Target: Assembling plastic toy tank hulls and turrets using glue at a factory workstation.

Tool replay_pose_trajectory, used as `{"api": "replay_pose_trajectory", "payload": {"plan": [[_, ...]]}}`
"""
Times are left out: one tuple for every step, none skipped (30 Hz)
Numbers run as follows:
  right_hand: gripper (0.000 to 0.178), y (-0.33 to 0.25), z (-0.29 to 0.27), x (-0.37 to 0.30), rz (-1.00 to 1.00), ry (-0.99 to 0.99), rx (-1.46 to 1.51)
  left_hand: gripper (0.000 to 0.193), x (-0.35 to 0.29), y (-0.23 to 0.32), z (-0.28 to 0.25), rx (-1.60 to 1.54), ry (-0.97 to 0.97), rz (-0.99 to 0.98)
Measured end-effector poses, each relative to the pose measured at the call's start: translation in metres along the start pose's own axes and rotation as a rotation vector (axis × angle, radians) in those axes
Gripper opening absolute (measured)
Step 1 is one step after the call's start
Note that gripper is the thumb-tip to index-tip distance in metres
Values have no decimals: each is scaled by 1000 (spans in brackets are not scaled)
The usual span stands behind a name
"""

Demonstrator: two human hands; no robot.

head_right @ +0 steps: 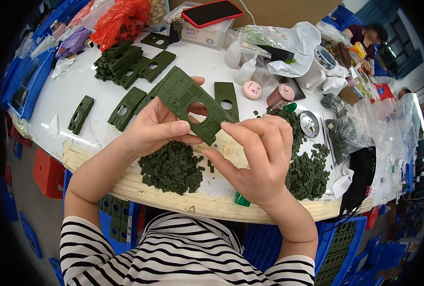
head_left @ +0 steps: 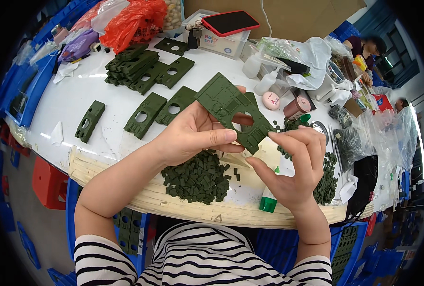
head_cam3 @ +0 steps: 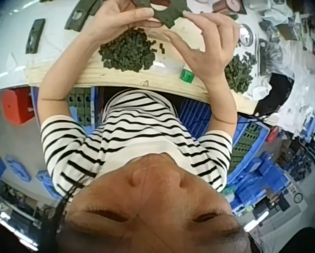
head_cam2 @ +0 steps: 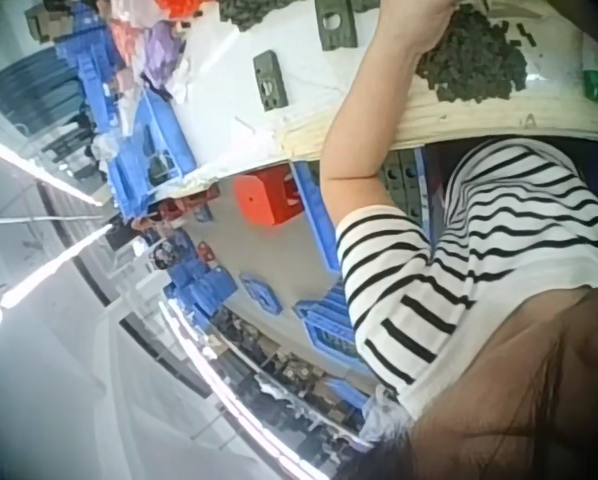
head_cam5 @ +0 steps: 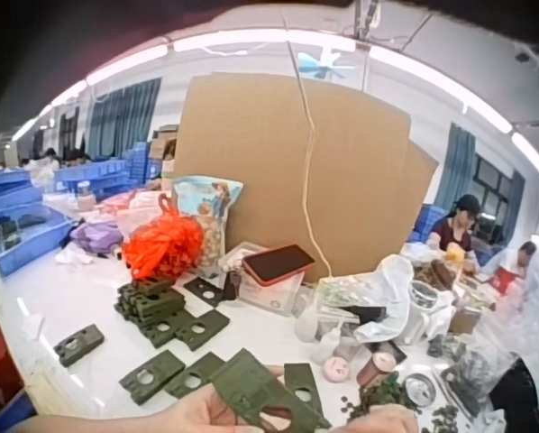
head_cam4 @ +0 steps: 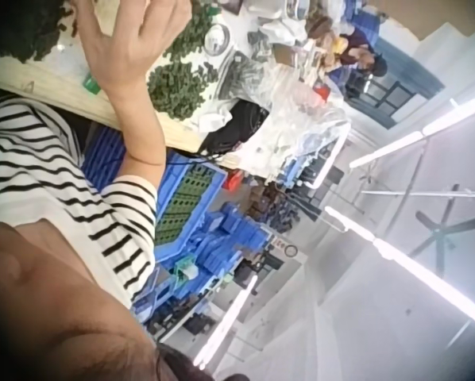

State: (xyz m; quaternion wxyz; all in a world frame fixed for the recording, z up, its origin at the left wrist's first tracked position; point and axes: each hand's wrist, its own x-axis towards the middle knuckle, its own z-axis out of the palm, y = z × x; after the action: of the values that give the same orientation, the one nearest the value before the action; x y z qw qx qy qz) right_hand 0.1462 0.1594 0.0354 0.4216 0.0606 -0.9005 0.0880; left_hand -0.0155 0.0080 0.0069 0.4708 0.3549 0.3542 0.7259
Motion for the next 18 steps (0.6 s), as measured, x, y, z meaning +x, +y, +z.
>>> {"api": "replay_pose_trajectory", "payload": {"plan": [[44, 1, 0, -1, -28, 15, 2, 79, 1, -1, 2, -13, 2, 16], [40, 0, 0, -1, -37, 11, 0, 79, 2, -2, 3, -18, 4, 29], [36, -2, 1, -1, -46, 8, 2, 80, 1, -3, 4, -21, 11, 41], [32, -3, 2, -1, -55, 5, 5, 80, 0, -4, 5, -25, 17, 52], [31, -4, 3, -1, -51, 2, 3, 80, 0, -4, 6, -24, 22, 57], [30, -4, 3, 0, -46, -2, -1, 79, -1, -5, 5, -25, 26, 61], [29, -4, 3, 0, -41, -6, -5, 79, -1, -6, 5, -26, 30, 66], [29, -4, 3, 0, -38, -8, -4, 78, -1, -6, 6, -27, 35, 60], [29, -3, 3, 0, -35, -9, -1, 78, -2, -6, 6, -26, 42, 54], [29, -3, 3, 0, -32, -10, 2, 77, -3, -5, 7, -25, 49, 49], [29, -4, 3, 0, -31, -10, 0, 77, -3, -5, 7, -28, 49, 53], [29, -4, 3, 0, -30, -11, -3, 76, -3, -6, 7, -32, 46, 56], [29, -4, 3, 0, -28, -11, -7, 76, -3, -6, 6, -37, 44, 59], [29, -4, 3, 0, -26, -10, -7, 76, -3, -6, 7, -30, 49, 66], [29, -4, 4, 0, -23, -8, -6, 75, -3, -6, 8, -23, 54, 71], [28, -4, 4, 0, -20, -5, -5, 75, -3, -6, 8, -16, 60, 77], [28, -4, 4, 0, -16, -8, -1, 75, -4, -7, 8, -17, 60, 76], [28, -5, 4, 0, -12, -11, 1, 74, -4, -8, 7, -20, 60, 74]]}}
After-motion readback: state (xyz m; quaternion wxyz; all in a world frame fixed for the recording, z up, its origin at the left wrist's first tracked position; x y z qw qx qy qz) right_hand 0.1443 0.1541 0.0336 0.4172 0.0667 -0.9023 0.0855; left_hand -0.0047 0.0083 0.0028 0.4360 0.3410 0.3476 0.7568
